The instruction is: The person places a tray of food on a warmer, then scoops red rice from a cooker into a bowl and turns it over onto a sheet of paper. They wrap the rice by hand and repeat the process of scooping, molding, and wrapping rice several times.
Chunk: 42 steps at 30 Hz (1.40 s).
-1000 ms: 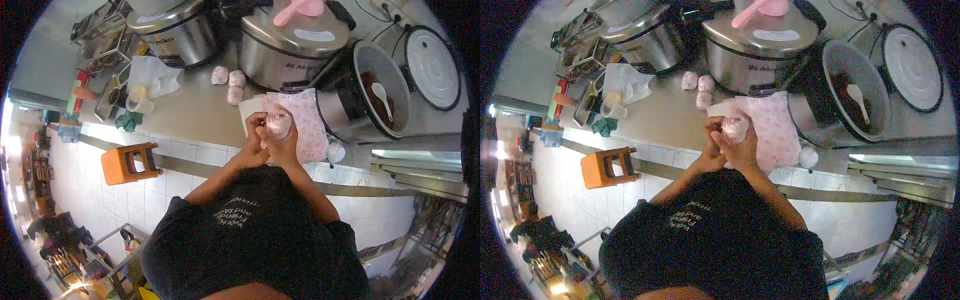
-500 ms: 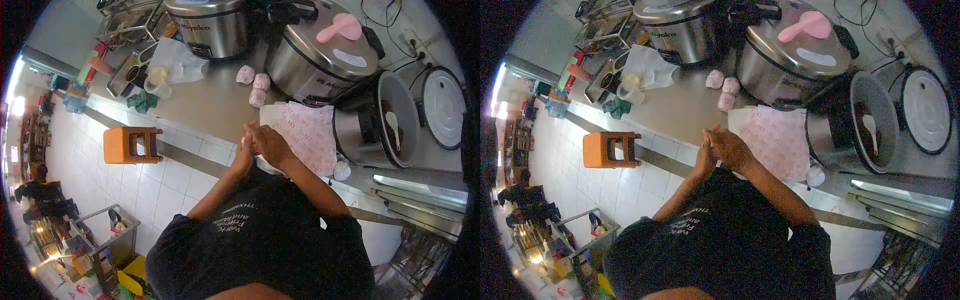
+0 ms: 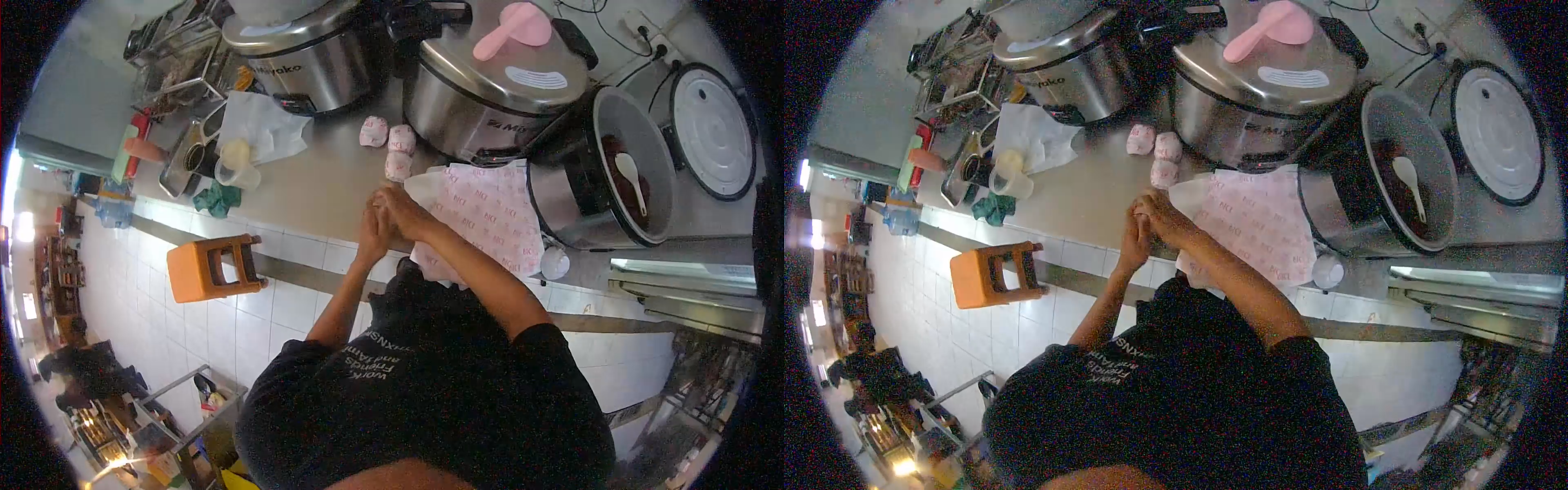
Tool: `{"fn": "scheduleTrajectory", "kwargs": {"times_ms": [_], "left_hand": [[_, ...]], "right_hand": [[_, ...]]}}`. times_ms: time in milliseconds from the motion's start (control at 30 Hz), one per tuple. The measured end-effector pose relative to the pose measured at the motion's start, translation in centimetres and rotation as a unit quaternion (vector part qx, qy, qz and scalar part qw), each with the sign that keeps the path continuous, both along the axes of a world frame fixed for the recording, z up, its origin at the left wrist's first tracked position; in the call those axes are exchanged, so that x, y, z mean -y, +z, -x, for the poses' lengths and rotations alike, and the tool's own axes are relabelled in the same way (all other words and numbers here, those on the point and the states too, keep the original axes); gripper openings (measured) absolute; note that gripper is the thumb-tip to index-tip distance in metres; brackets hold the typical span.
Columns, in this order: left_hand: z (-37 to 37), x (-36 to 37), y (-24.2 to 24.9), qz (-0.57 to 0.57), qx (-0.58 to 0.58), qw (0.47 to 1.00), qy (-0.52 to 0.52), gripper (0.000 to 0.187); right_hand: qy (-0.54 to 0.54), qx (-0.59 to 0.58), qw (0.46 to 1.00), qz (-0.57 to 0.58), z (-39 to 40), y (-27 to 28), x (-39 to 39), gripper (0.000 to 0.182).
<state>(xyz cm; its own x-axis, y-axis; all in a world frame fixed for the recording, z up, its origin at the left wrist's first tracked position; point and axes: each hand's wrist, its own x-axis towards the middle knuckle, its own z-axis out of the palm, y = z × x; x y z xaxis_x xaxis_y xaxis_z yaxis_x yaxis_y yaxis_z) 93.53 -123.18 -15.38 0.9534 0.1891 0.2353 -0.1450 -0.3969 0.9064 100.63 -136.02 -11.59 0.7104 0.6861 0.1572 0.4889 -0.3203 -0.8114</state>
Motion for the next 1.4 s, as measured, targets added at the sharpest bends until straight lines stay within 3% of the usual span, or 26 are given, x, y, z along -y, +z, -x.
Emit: {"fn": "scheduleTrajectory", "kwargs": {"times_ms": [67,100,167,200,300,400,433,500,533,600,700,767,800,833,900,933,967,1000,1033,1067,1133,1200,1267,1300,1333,1400], "left_hand": [[-1.5,-2.9,-2.8,-0.174,0.015,0.984,-0.012,0.039],[-1.9,-3.3,-4.4,-0.255,-0.004,0.964,0.069,0.037],[-3.6,-4.1,-3.6,-0.076,-0.079,0.984,0.142,0.039],[-4.3,-4.1,-2.8,0.014,-0.118,0.976,0.180,0.040],[-6.5,-3.3,0.1,-0.150,-0.265,0.922,0.239,0.047],[-5.3,-1.1,3.2,-0.326,-0.158,0.885,0.292,0.054],[-4.9,-0.5,3.2,-0.338,-0.153,0.896,0.244,0.054],[-4.4,-0.4,2.3,-0.364,-0.139,0.911,0.131,0.056],[-5.5,-0.1,0.9,-0.333,-0.112,0.926,0.142,0.054],[-8.4,-0.8,-2.4,-0.279,-0.067,0.941,0.178,0.051],[-11.4,-0.9,-0.3,-0.302,-0.087,0.935,0.163,0.053],[-12.5,-0.3,1.4,-0.373,-0.164,0.900,0.155,0.063],[-12.1,-1.1,2.6,-0.270,-0.136,0.939,0.162,0.065],[-10.8,0.1,5.3,-0.259,-0.063,0.947,0.178,0.065],[-8.3,3.3,8.9,-0.330,0.130,0.907,0.226,0.066],[-7.1,4.2,7.7,-0.337,0.079,0.913,0.217,0.071],[-5.6,4.6,4.2,-0.287,0.071,0.948,0.118,0.077],[-3.9,8.4,8.4,-0.166,0.039,0.985,-0.036,0.080],[-1.5,13.6,13.9,-0.039,0.000,0.982,-0.184,0.084],[0.0,17.9,15.7,0.044,0.026,0.968,-0.247,0.085],[1.5,22.1,17.2,0.107,0.029,0.966,-0.232,0.090],[1.8,23.7,17.9,0.057,-0.020,0.994,-0.087,0.100],[1.5,21.5,16.6,0.121,0.056,0.989,-0.058,0.105],[1.8,21.0,16.9,0.144,0.092,0.985,-0.034,0.106],[2.2,20.5,17.2,0.165,0.124,0.978,-0.009,0.107],[2.7,18.8,18.2,0.160,0.068,0.984,-0.041,0.111]], "right_hand": [[-0.083,0.141,0.986,0.030,-0.5,1.3,-0.3,0.072],[-0.091,0.101,0.989,0.058,-0.6,2.3,0.4,0.072],[-0.097,0.013,0.988,0.118,0.2,5.5,2.9,0.071],[-0.102,0.045,0.989,0.094,1.0,7.4,5.1,0.069],[-0.193,0.082,0.974,0.082,4.5,9.9,14.0,0.057],[-0.353,0.081,0.916,0.172,8.9,5.6,25.0,0.034],[-0.389,0.180,0.878,0.214,10.6,4.0,28.1,0.039],[-0.476,0.206,0.825,0.226,12.4,3.7,31.3,0.045],[-0.517,0.211,0.797,0.229,13.4,3.1,32.4,0.048],[-0.538,0.144,0.792,0.252,13.9,-0.8,34.8,0.066],[-0.533,0.016,0.781,0.324,12.1,-3.2,36.7,0.077],[-0.523,0.002,0.801,0.292,11.6,-2.5,37.2,0.079],[-0.524,-0.002,0.805,0.277,11.6,-1.9,37.7,0.080],[-0.533,0.009,0.808,0.251,11.7,-1.3,38.4,0.076],[-0.527,0.031,0.846,0.076,12.0,2.3,38.4,0.059],[-0.498,-0.191,0.826,-0.183,12.3,0.9,39.0,0.061],[-0.462,-0.116,0.874,-0.093,12.1,6.7,36.4,0.065],[-0.423,-0.282,0.828,-0.235,11.9,9.1,35.3,0.078],[-0.398,-0.328,0.785,-0.344,11.4,9.1,32.6,0.084],[-0.324,-0.292,0.836,-0.333,10.5,8.8,31.5,0.091],[-0.232,-0.336,0.849,-0.334,8.5,10.7,27.8,0.100],[-0.239,-0.103,0.938,-0.231,8.2,11.5,26.6,0.071],[-0.119,0.101,0.988,-0.015,5.4,21.4,30.9,0.048],[-0.155,0.030,0.982,-0.100,4.2,23.4,33.4,0.024],[-0.172,0.150,0.971,-0.069,1.7,26.2,36.8,0.023],[-0.340,0.058,0.925,0.162,-3.5,30.3,42.0,0.014]]}}
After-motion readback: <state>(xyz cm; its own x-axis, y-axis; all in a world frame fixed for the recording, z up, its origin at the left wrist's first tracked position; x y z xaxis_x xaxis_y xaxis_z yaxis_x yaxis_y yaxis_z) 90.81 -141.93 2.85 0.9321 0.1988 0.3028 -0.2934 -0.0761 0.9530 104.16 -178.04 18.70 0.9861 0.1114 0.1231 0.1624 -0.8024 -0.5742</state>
